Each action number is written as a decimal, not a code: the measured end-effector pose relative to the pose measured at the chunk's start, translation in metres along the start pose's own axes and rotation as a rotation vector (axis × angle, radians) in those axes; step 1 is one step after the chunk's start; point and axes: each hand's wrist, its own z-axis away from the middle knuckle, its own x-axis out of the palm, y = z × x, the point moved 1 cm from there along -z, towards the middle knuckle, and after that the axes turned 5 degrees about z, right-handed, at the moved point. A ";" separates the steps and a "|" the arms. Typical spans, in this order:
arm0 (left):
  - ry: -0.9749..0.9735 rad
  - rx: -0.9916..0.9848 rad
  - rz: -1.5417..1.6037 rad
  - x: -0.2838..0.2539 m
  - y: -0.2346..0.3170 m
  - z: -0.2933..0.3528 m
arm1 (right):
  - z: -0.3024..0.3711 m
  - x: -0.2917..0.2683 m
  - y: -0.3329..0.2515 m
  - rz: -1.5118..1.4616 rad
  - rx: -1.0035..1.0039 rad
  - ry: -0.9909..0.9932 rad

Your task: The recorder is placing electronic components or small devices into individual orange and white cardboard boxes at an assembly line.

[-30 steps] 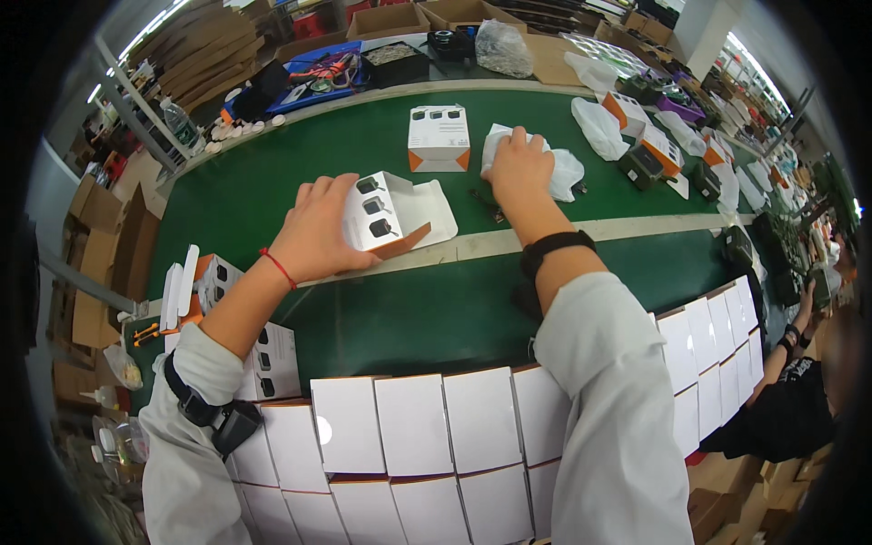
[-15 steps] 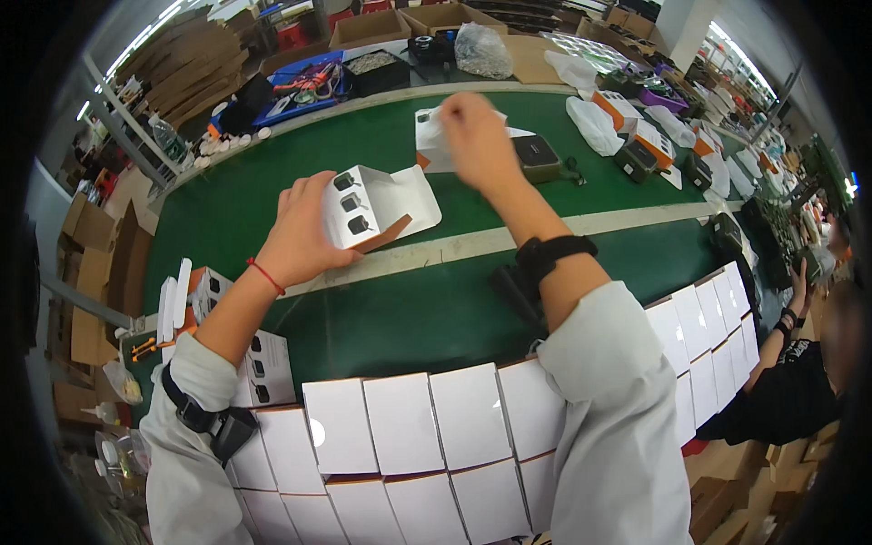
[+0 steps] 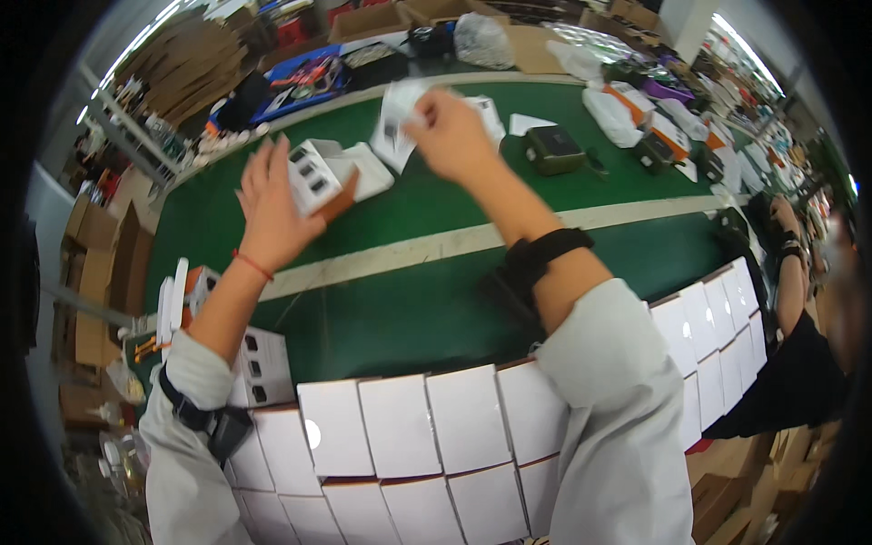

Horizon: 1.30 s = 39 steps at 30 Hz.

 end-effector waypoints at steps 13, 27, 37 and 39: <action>-0.617 -0.187 -0.411 -0.156 -0.095 0.019 | 0.020 0.001 -0.056 0.125 -0.060 -0.574; -0.709 0.013 0.992 -0.074 -0.006 -0.037 | 0.044 0.035 -0.103 -0.308 -0.206 -0.698; -0.478 -0.475 1.146 -0.006 -0.005 0.013 | 0.018 0.016 -0.033 -0.178 0.435 -0.237; -0.540 -0.428 0.923 -0.001 -0.002 0.016 | 0.017 0.024 -0.040 -0.332 0.499 -0.294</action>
